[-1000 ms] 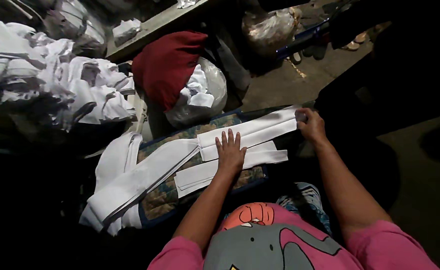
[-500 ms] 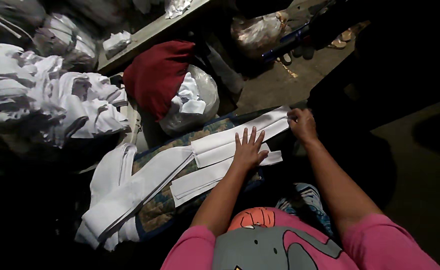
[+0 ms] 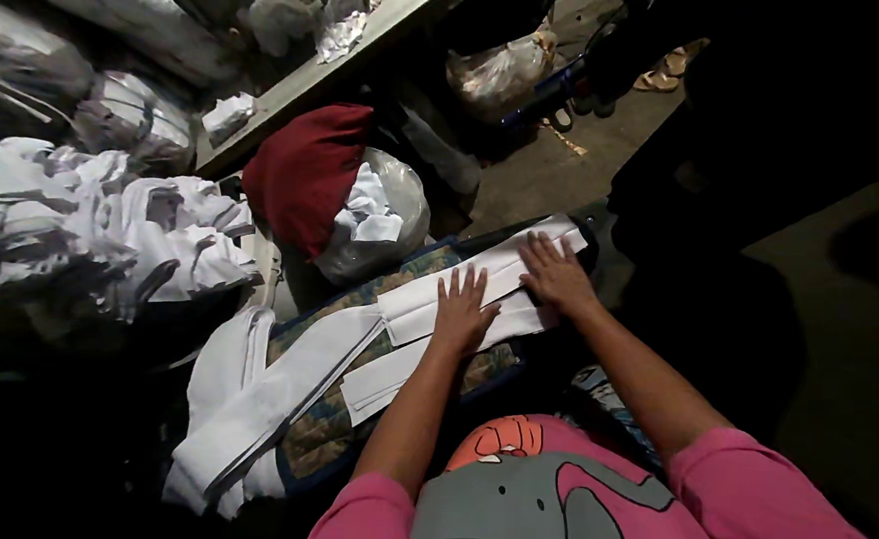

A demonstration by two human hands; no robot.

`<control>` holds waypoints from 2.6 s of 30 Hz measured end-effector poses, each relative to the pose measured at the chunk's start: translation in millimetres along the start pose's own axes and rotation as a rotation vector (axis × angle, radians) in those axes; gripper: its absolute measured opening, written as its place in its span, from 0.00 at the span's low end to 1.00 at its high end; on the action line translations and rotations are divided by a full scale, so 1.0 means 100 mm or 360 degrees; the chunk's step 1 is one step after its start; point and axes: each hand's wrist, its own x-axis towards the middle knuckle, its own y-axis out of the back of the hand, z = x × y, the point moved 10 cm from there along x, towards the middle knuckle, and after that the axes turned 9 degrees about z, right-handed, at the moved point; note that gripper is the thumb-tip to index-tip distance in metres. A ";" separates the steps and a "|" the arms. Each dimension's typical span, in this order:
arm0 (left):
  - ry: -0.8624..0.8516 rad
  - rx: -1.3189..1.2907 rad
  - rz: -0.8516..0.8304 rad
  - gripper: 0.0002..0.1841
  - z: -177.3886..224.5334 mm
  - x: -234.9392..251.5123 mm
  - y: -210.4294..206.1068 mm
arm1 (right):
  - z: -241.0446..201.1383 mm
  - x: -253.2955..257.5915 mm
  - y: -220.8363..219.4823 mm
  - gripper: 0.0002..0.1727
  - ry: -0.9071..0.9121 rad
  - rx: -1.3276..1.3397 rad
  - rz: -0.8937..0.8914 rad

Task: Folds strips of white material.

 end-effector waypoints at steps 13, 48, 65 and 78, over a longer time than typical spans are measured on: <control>-0.0024 -0.0021 -0.0045 0.38 0.04 -0.18 0.00 | -0.72 -0.16 -0.26 0.35 0.0216 0.0119 -0.0093; -0.0008 -0.0544 0.0113 0.22 0.15 -0.58 0.17 | -0.32 -0.55 0.20 0.15 -0.0311 0.0476 -0.0298; -0.0166 -0.0903 0.0455 0.34 0.04 -0.67 0.24 | -0.37 -0.38 0.58 0.15 -0.0550 0.1125 -0.0244; -0.0232 -0.1487 0.0189 0.18 0.35 -0.51 0.50 | -0.68 -0.43 0.59 0.16 -0.0350 0.1064 -0.0378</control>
